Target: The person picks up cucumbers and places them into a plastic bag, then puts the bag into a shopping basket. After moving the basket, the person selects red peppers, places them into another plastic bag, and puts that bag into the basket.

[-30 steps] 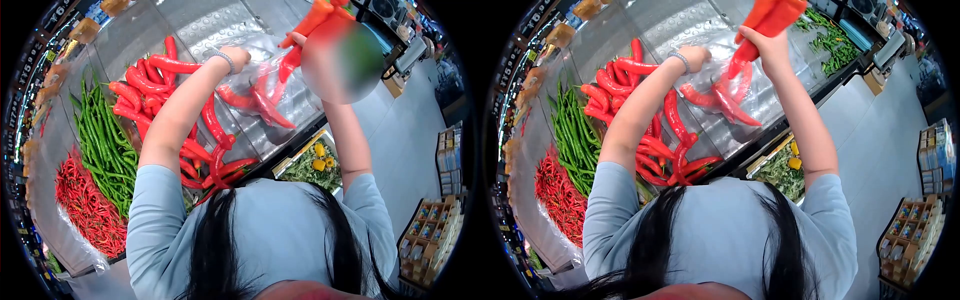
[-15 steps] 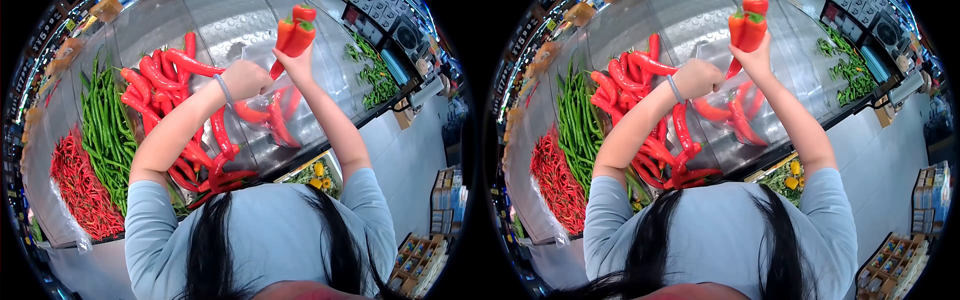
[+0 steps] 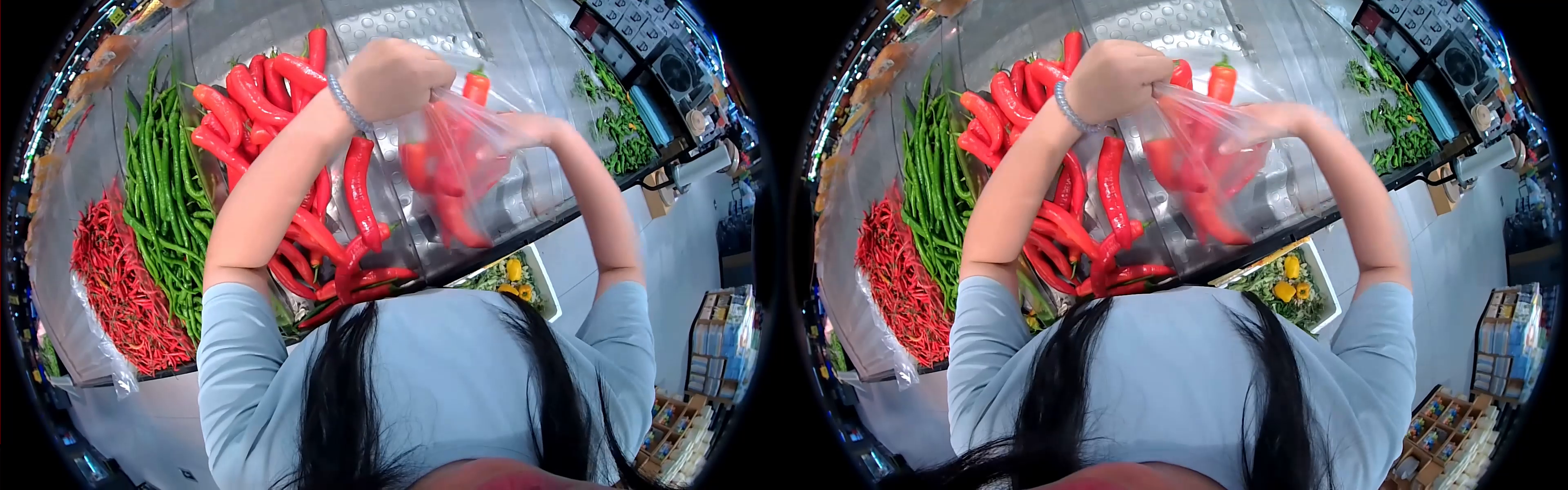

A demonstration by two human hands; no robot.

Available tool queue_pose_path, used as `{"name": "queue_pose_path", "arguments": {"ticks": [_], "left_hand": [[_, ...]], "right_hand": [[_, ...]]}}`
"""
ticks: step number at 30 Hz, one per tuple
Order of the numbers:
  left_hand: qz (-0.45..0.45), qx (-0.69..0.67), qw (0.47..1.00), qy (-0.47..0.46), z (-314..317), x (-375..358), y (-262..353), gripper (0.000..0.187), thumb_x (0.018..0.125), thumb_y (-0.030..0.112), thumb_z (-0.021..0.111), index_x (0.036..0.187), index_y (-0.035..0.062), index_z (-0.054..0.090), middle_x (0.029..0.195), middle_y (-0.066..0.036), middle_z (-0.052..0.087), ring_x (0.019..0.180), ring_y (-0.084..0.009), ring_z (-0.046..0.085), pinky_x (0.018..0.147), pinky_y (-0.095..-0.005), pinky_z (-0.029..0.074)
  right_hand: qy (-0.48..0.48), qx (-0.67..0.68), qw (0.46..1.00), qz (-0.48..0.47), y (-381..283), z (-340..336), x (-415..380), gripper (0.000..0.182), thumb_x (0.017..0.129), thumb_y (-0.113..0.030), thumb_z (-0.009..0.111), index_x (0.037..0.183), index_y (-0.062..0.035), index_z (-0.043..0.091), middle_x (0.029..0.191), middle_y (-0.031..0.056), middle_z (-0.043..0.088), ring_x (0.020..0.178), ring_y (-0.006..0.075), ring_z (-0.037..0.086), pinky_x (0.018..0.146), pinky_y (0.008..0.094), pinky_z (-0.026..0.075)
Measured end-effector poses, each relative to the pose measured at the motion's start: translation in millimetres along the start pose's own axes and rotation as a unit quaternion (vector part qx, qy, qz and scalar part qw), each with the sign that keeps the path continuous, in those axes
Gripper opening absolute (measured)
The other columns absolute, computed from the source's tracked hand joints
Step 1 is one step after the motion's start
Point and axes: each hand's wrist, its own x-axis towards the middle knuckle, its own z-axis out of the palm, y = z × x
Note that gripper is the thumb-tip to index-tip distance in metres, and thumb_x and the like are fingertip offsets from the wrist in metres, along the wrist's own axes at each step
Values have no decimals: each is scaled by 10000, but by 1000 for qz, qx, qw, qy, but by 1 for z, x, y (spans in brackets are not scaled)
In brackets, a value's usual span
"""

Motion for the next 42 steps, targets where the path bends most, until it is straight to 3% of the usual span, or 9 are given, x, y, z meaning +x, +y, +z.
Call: {"name": "queue_pose_path", "arguments": {"ticks": [3,11,15,18,22,25,32,33,42], "left_hand": [[17,21,1000,2,-23,12,2,80,611,31,576,621,97,532,574,-38,521,551,-226,548,493,-321,449],[16,58,998,8,-54,28,14,121,596,-2,558,611,101,497,578,-50,513,560,-221,552,485,-323,434],[10,80,997,22,-60,41,10,113,663,-14,557,639,95,537,601,-50,553,571,-227,573,493,-334,447],[-68,81,994,5,-47,48,4,111,727,147,604,623,142,566,561,-28,561,585,-223,594,667,-373,493],[-50,116,991,43,-45,56,15,77,674,108,580,607,144,562,570,-43,550,574,-234,573,574,-331,467],[-117,-55,987,92,-42,51,21,60,774,94,556,733,108,597,574,-18,529,531,-166,540,488,-271,430],[-360,-704,613,7,-44,61,79,334,942,97,419,1258,9,481,801,-34,593,662,-107,556,604,-230,482],[-332,-755,563,-48,-63,73,111,325,942,97,416,1242,2,494,843,-45,607,707,-117,575,635,-241,496],[-195,-852,463,-145,-17,12,226,258,921,82,451,1128,-1,580,984,-81,632,864,-159,616,723,-291,518]], "right_hand": [[0,-158,964,213,-20,-27,-30,615,784,-546,598,1163,-62,617,1258,139,561,1152,286,534,975,353,405],[336,-335,858,194,-90,-47,-108,591,838,-480,569,1232,-40,546,1115,182,627,1014,316,613,877,352,469],[303,-198,917,166,-106,-64,-116,652,871,-575,503,1019,44,645,871,180,657,823,300,628,757,351,482],[219,-171,929,244,-121,-65,-130,629,909,-552,461,1164,11,577,1017,201,631,960,273,605,859,322,460],[70,-287,913,279,-131,-46,-135,434,860,-403,627,859,29,667,743,158,650,691,261,631,660,328,489],[250,-222,925,177,-102,-27,-163,229,850,-195,643,766,18,638,656,124,598,632,238,605,604,314,469],[444,-507,738,-8,-195,25,-187,336,727,-53,657,1060,-45,615,1095,88,622,1065,269,556,959,361,396],[527,-424,737,-14,-230,41,-169,172,842,-252,634,822,-86,669,985,73,601,897,226,579,805,352,418],[661,-279,650,250,-300,220,-185,332,778,-159,687,1087,-65,611,1212,114,527,1109,264,507,998,386,350]]}}
